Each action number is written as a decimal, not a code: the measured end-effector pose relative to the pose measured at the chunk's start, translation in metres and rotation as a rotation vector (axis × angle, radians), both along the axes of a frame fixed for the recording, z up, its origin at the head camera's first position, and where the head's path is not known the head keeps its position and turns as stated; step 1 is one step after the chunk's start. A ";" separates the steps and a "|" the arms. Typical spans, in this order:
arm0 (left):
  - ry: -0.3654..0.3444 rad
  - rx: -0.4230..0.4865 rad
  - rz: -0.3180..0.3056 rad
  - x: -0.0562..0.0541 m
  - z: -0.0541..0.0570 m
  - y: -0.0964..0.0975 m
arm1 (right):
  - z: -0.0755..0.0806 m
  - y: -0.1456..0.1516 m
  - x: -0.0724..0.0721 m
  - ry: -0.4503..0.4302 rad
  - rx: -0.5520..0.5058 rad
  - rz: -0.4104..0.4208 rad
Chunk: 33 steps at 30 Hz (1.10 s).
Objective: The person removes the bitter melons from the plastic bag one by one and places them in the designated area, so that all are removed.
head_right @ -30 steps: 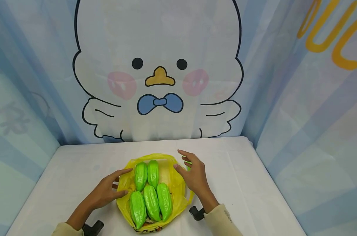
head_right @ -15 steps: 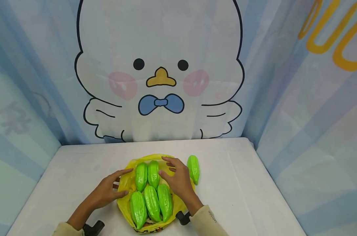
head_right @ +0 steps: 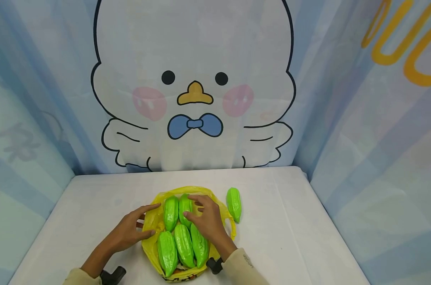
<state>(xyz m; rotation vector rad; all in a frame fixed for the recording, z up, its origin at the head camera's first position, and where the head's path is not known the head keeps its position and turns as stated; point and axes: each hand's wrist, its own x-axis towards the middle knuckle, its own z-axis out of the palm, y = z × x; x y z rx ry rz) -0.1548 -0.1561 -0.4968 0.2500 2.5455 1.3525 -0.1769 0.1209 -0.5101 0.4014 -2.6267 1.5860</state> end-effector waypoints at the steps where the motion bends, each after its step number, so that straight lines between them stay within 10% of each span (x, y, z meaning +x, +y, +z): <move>1: -0.002 0.002 0.001 0.000 0.000 0.000 | -0.002 -0.001 -0.001 -0.007 0.009 0.003; 33: 0.001 -0.002 -0.009 -0.001 0.001 0.002 | -0.019 -0.016 -0.012 0.001 0.192 -0.002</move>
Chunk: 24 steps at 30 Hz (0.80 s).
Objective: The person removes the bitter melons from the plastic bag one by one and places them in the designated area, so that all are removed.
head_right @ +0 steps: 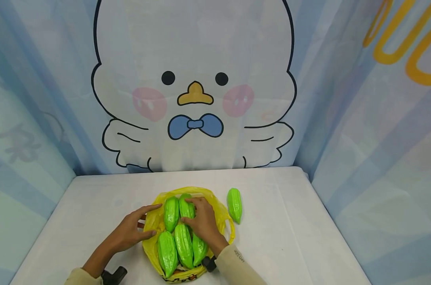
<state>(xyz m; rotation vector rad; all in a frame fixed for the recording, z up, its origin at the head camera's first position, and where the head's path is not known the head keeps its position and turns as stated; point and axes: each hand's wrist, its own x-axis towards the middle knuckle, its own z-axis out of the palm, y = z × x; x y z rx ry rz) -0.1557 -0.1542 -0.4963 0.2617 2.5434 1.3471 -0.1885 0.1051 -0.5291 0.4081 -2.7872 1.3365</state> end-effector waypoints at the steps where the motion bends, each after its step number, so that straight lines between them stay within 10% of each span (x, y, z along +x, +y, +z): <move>1: 0.000 -0.001 0.000 0.000 0.000 0.000 | 0.000 0.000 0.001 0.000 0.001 -0.006; 24: -0.023 -0.020 0.011 0.000 0.001 0.002 | 0.031 0.011 0.023 -0.057 -0.119 -0.015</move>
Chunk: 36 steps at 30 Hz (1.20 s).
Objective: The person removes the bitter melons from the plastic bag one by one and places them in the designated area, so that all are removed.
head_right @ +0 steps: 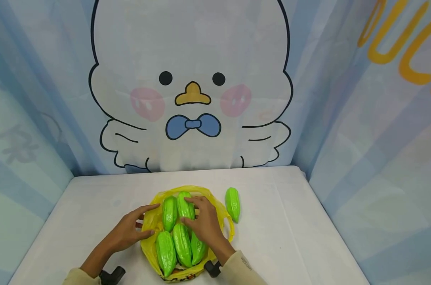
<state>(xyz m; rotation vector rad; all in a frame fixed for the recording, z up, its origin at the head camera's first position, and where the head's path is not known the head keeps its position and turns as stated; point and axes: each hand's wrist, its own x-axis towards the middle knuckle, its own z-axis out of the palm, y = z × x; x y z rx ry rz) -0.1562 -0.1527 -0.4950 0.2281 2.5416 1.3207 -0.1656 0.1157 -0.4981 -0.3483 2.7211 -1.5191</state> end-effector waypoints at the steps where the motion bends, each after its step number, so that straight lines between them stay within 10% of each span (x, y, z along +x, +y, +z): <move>1: -0.003 0.000 0.002 0.000 0.000 0.000 | 0.002 0.001 0.001 0.005 -0.002 0.000; 36: -0.005 -0.017 0.015 -0.002 -0.002 0.000 | 0.043 0.059 0.002 0.131 -0.044 -0.173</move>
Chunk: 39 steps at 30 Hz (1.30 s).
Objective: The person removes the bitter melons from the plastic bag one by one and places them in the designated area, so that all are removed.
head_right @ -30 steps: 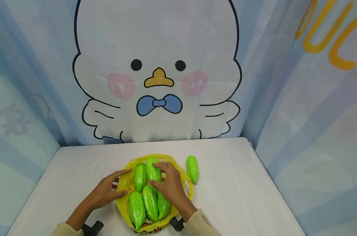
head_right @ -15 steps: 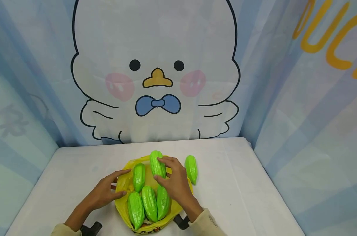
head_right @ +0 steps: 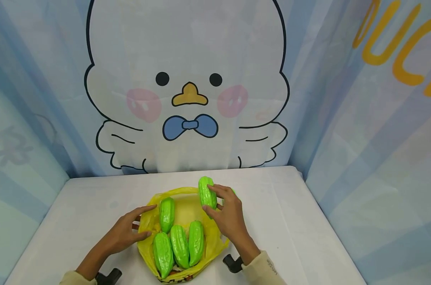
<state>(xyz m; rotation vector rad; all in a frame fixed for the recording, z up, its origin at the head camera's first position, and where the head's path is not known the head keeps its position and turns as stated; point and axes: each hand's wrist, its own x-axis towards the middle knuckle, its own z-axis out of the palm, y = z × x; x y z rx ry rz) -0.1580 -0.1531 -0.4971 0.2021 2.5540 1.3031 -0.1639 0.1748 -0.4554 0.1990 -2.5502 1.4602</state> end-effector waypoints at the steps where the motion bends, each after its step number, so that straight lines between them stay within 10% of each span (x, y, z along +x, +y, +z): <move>1: -0.001 -0.001 0.003 0.000 0.000 0.000 | 0.000 0.003 -0.001 -0.003 0.006 -0.011; 39: 0.004 -0.014 -0.021 -0.003 0.001 0.000 | -0.031 0.094 -0.019 -0.163 0.116 -0.233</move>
